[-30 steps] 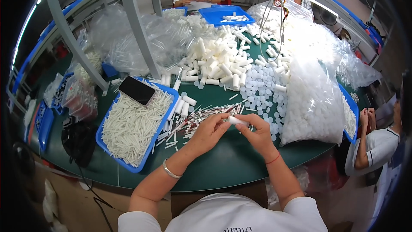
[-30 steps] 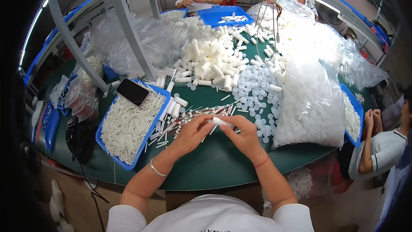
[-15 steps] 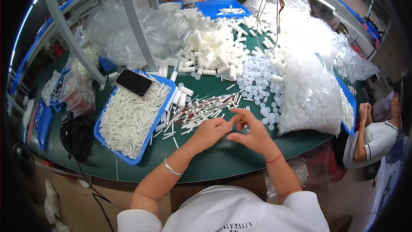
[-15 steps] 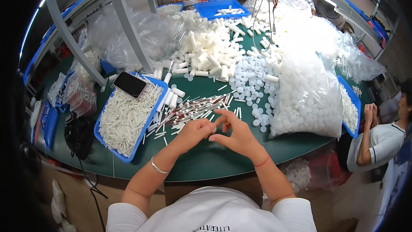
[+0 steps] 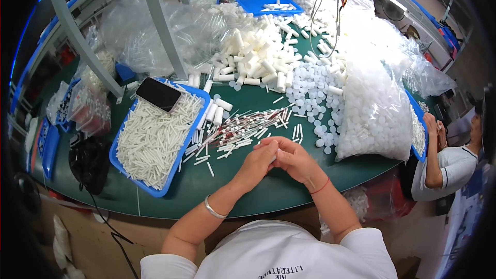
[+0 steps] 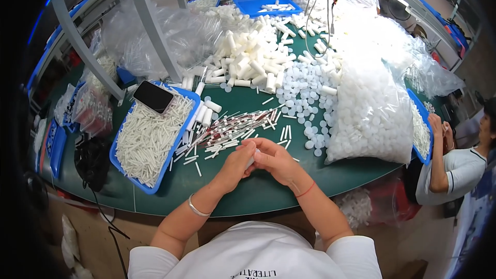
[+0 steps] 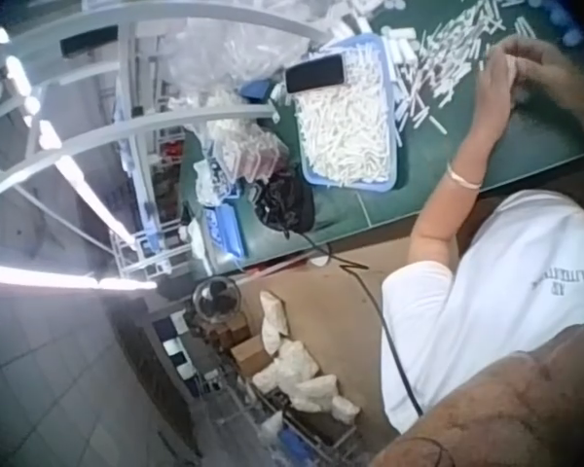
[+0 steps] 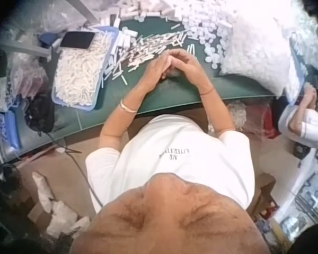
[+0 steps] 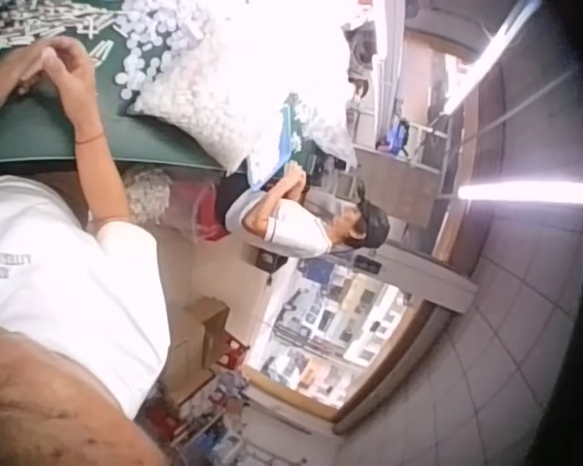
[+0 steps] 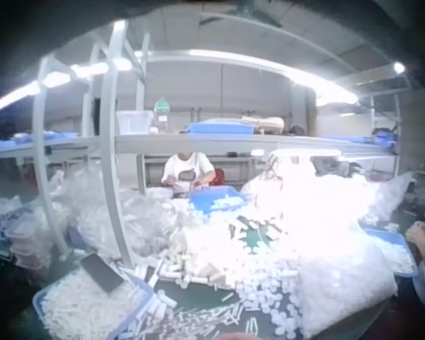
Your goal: Assembling small plastic components by inserting white sticks into white cylinders at a factory workbench.
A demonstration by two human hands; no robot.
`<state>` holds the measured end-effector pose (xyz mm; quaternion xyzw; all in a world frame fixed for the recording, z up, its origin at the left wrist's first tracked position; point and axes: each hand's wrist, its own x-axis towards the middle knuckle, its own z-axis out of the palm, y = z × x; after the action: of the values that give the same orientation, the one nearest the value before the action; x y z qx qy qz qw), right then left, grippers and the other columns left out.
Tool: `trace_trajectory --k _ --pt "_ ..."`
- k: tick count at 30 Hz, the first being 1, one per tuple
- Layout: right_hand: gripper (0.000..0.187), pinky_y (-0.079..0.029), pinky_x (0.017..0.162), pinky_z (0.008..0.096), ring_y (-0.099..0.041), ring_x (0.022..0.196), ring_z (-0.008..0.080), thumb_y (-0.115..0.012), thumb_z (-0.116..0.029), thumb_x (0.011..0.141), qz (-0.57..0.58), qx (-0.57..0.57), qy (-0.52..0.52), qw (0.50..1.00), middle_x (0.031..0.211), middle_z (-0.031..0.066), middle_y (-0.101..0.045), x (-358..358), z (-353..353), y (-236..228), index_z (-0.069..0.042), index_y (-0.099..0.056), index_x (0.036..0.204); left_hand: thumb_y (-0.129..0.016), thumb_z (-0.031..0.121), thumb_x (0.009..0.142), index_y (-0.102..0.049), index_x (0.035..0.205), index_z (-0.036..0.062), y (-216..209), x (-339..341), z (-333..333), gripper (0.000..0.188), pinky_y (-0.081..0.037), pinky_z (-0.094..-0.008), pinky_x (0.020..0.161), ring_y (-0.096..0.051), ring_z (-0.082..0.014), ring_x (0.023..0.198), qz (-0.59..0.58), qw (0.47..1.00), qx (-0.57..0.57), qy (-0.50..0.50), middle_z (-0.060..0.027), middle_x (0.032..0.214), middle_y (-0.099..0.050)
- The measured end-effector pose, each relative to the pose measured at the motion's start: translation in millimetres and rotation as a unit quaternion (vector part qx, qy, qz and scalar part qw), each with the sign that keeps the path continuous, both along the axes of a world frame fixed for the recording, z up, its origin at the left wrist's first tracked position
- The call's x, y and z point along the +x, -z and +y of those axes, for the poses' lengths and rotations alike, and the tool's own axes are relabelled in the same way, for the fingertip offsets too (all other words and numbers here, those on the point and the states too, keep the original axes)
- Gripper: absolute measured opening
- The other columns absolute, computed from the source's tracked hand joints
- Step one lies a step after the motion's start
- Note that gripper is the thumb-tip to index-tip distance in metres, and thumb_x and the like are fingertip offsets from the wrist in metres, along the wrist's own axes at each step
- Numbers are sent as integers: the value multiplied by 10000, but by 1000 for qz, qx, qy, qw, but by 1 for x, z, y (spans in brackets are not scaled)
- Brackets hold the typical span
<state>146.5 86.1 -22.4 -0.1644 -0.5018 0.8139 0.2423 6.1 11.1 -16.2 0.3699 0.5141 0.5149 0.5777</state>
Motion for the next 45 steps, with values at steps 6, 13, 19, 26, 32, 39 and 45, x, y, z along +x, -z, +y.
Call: trace_trajectory --k 6,13,19,26,32,39,45 --pt "476 -527 841 382 -587 1066 230 -631 -244 910 42 -117 -45 991 1302 154 -530 -6 -6 8 -20 -504 1309 -376 429 987 -550 768 88 11 -3 -3 441 -325 -218 500 -420 -62 602 31 999 39 6 20 701 -487" --pt "483 -512 874 388 -583 1089 243 -648 -233 890 10 -106 -36 994 1308 179 -531 -7 -14 9 -5 -518 1296 -384 419 979 -526 736 92 13 -5 -9 431 -280 -216 459 -396 -65 539 -30 1000 -10 0 16 628 -453" --pt "479 -528 773 345 -597 841 157 -600 -236 931 38 -190 -22 981 1076 114 -574 -6 -13 16 2 -489 1332 -416 430 960 -491 705 77 15 -7 -5 442 -262 -207 441 -381 -64 508 -161 985 -41 50 14 593 -430" --pt "490 -539 762 338 -607 845 150 -569 -208 956 61 -163 -3 985 995 73 -617 7 -21 11 4 -433 1376 -399 467 969 -482 731 75 15 1 -5 466 -273 -220 429 -388 -82 498 -213 973 -69 61 2 605 -446" --pt "761 -454 950 341 -541 1138 258 -753 -184 798 -184 452 136 862 1331 163 -484 42 -52 -12 -12 -350 1420 -332 474 994 -481 796 79 11 17 -10 467 -408 -279 539 -484 -142 587 -263 956 -83 95 -48 658 -502" --pt "766 -498 839 348 -571 999 299 -764 -50 696 -223 518 188 804 1238 183 -523 94 -84 -4 3 -402 1370 -279 451 1019 -503 834 58 28 80 -21 489 -470 -326 636 -552 -189 710 -302 932 -144 140 -82 751 -553" --pt "669 -478 880 360 -589 1023 312 -757 -156 728 -275 462 257 803 1178 176 -570 153 -118 2 7 -469 1309 -300 490 1011 -586 1099 -7 9 91 -38 580 -494 -261 654 -600 -142 728 -151 945 -164 238 -88 901 -647"
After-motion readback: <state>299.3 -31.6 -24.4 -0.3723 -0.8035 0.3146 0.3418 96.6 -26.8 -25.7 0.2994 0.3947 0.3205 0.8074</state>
